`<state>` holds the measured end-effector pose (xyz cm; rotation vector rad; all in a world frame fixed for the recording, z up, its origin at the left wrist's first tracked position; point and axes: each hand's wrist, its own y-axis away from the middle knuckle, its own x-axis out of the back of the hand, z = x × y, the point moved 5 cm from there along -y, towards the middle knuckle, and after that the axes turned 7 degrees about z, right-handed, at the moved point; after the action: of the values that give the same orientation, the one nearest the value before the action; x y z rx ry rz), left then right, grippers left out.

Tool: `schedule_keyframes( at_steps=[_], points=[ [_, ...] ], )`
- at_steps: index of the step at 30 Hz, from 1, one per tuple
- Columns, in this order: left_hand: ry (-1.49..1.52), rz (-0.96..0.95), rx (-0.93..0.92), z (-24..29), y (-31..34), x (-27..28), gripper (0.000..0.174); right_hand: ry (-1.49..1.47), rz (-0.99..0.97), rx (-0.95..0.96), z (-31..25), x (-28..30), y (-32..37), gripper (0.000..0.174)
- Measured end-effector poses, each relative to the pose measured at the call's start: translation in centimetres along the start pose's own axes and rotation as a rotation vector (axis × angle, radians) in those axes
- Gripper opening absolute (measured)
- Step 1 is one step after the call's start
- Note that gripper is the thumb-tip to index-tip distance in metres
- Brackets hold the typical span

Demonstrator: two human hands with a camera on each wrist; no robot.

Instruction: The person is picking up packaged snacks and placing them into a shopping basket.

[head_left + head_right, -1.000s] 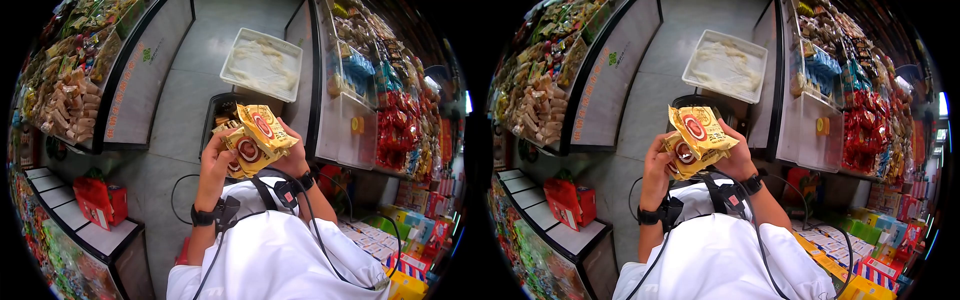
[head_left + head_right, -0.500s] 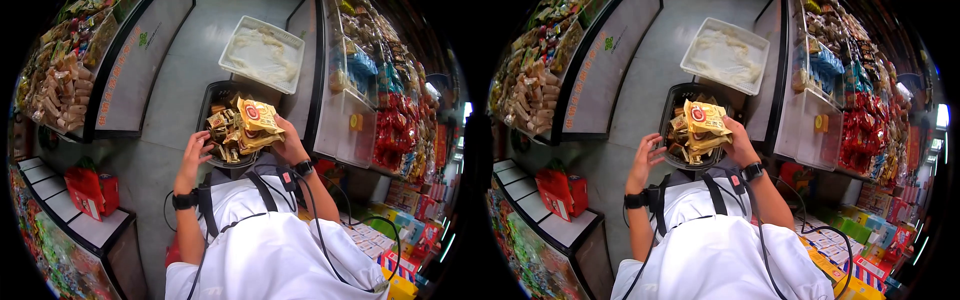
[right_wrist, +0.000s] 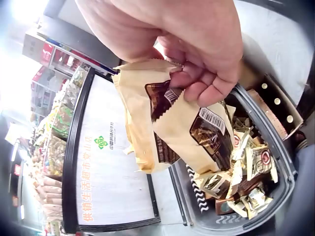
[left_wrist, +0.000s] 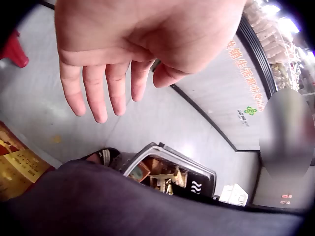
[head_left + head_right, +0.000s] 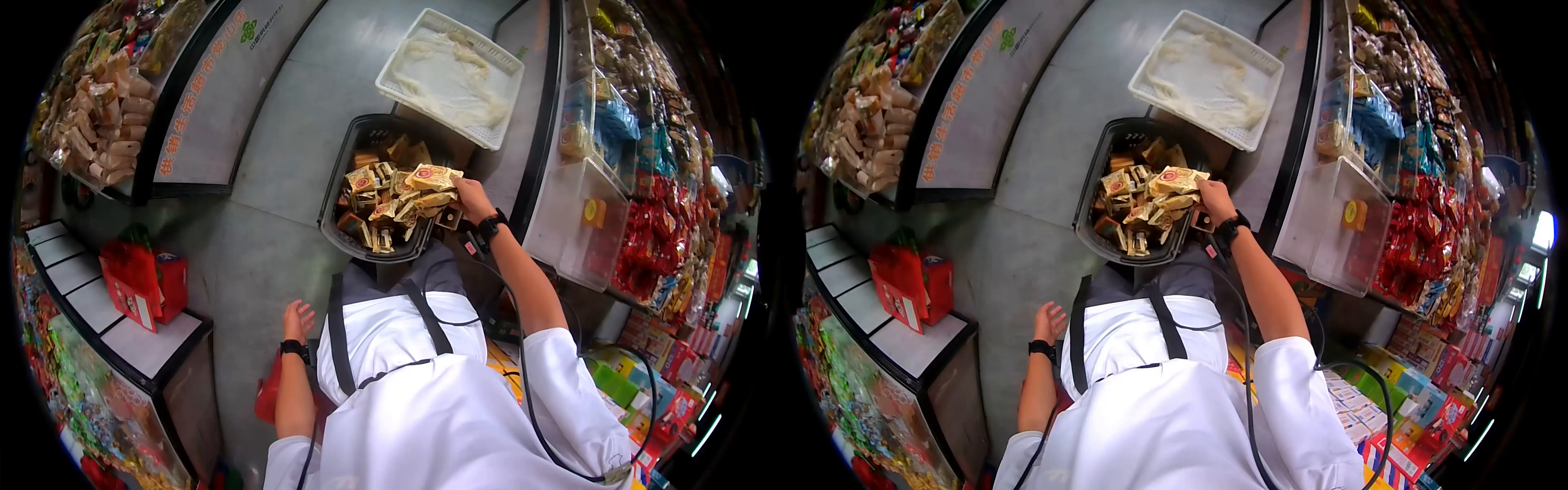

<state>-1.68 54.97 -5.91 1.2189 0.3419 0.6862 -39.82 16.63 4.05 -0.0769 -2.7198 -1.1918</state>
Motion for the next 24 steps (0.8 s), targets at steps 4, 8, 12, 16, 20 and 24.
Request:
schedule_keyframes(
  at_steps=[4,8,12,16,20,24],
  points=[
    [-0.225,-0.064,0.014,-3.1,0.1,0.2,0.046,0.204,0.095,-0.011,4.3,-0.1,-5.7,0.033],
    [-0.336,-0.158,0.01,-2.0,1.5,0.1,0.044,0.49,0.276,0.112,5.9,-0.3,-8.9,0.039],
    [-0.188,0.0,0.04,1.3,1.4,2.2,0.047,0.391,0.269,0.012,5.3,-1.2,-8.9,0.034],
    [-0.03,0.033,-0.142,5.5,1.5,2.9,0.046,0.394,0.3,0.0,2.9,-1.3,-6.9,0.033],
    [0.043,0.008,-0.203,6.0,2.0,2.6,0.045,0.345,0.288,-0.029,4.7,-0.4,-9.6,0.032],
    [0.042,0.013,-0.143,3.9,1.7,2.9,0.044,0.427,0.359,0.159,5.6,0.9,-11.5,0.029]
  ],
)
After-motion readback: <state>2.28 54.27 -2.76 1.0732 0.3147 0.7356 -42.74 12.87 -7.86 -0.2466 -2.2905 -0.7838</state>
